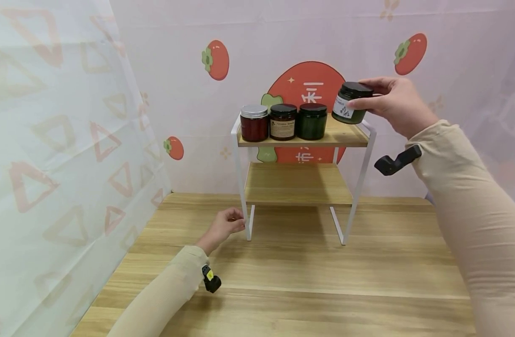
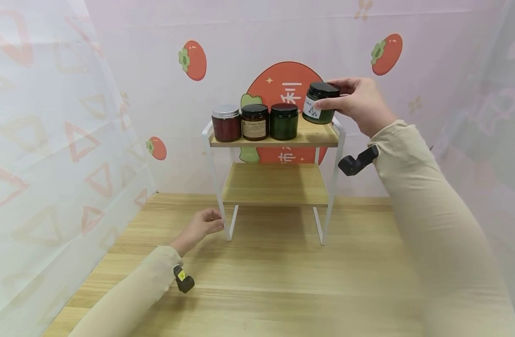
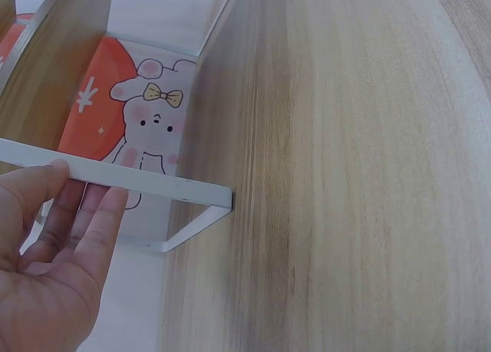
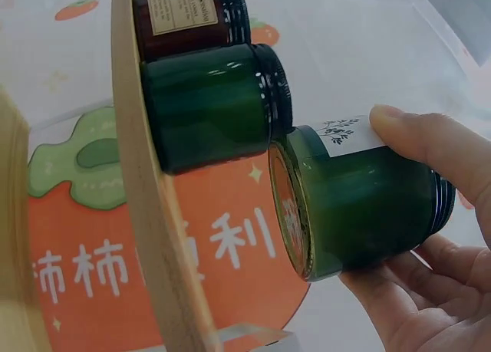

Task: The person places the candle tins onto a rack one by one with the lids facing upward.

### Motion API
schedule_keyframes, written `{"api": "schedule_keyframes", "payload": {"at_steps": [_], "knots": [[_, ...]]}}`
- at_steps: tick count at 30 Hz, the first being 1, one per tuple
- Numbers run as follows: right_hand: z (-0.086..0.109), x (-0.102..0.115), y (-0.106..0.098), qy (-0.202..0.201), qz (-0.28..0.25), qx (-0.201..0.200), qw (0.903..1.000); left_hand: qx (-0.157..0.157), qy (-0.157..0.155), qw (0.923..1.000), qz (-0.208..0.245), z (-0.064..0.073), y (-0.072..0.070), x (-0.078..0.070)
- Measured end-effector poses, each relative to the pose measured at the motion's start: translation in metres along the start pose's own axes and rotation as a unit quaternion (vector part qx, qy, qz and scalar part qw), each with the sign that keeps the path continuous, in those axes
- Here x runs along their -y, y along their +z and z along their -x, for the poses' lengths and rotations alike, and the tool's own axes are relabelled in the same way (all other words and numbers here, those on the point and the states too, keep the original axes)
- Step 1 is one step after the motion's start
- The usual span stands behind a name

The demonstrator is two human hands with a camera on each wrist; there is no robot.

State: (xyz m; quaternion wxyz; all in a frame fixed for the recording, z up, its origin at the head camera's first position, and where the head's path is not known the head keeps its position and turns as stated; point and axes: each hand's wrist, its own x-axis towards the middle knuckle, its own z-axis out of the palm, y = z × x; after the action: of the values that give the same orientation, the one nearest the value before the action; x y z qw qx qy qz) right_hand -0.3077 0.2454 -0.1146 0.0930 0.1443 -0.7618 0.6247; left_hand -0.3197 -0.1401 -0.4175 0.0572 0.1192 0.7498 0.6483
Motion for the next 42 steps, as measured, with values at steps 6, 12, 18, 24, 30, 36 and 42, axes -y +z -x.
{"api": "schedule_keyframes", "payload": {"at_steps": [6,12,18,24,30,36,42], "knots": [[-0.004,-0.006,0.002,0.006,0.052,0.008,0.9986,0.000,0.002,1.0000,-0.002,0.000,0.001,-0.001],[-0.006,-0.008,0.005,0.023,0.104,0.014,0.9943,0.003,-0.001,1.0000,0.002,0.000,0.001,0.000],[-0.008,-0.010,0.008,0.039,0.154,0.016,0.9872,0.003,0.003,1.0000,-0.001,-0.001,0.001,0.002],[-0.010,-0.015,0.009,0.045,0.189,0.020,0.9808,0.004,-0.001,1.0000,0.005,-0.001,0.001,0.000],[-0.010,-0.016,0.010,0.049,0.213,0.031,0.9754,0.001,0.001,1.0000,0.002,-0.001,0.001,0.001],[-0.010,-0.017,0.010,0.050,0.220,0.040,0.9734,0.002,-0.003,1.0000,0.000,-0.001,0.001,0.000],[-0.011,-0.018,0.010,0.054,0.229,0.039,0.9710,0.004,-0.001,1.0000,-0.003,0.000,0.001,0.000]]}}
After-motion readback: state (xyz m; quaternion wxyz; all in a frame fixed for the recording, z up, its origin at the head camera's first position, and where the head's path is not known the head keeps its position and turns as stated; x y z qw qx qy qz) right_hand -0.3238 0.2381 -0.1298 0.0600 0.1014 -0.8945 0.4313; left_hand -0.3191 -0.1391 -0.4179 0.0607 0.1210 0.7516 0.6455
